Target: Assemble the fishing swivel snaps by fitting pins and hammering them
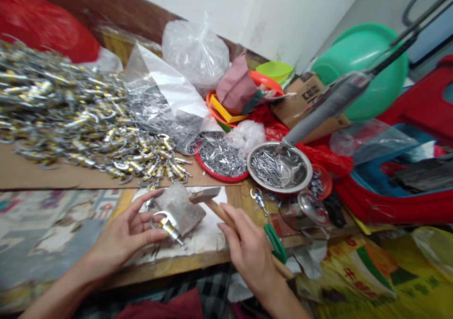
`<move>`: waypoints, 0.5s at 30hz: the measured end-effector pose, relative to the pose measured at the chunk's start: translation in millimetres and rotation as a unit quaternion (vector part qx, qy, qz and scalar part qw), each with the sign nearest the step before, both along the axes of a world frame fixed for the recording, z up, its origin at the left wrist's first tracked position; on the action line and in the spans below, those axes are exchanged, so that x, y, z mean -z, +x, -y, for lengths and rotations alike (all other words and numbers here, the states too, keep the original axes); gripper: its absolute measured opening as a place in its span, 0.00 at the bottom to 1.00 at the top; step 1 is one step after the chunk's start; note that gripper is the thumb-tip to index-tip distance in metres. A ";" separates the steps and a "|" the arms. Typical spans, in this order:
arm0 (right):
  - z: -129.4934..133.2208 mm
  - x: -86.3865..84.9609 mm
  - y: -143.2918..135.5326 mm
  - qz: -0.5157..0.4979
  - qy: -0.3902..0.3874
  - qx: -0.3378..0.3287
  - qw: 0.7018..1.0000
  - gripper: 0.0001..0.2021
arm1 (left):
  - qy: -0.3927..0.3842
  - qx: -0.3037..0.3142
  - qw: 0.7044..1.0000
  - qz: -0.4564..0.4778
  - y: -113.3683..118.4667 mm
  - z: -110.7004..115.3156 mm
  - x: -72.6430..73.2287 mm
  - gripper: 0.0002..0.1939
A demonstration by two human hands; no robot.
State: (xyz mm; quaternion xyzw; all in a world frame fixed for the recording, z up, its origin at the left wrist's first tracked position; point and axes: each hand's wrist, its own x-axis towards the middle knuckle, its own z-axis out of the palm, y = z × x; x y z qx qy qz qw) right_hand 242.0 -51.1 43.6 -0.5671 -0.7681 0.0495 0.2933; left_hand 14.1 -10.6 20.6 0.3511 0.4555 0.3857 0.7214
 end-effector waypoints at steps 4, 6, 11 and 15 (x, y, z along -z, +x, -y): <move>4.4 -18.3 -20.2 0.034 0.056 -0.085 0.994 0.25 | 0.000 -0.003 1.000 0.001 -1.1 0.3 -0.6 0.45; 4.6 -16.2 -24.3 0.096 -0.004 -0.114 0.989 0.25 | 0.000 -0.003 1.000 0.004 -1.5 -0.1 -0.3 0.45; 10.0 -4.7 -26.6 0.104 -0.004 -0.105 0.989 0.24 | 0.007 -0.005 1.000 0.005 4.8 -1.6 0.7 0.46; 9.0 7.9 -17.1 0.045 -0.056 -0.071 0.995 0.20 | 0.011 -0.006 1.000 -0.015 -1.5 2.1 -1.7 0.44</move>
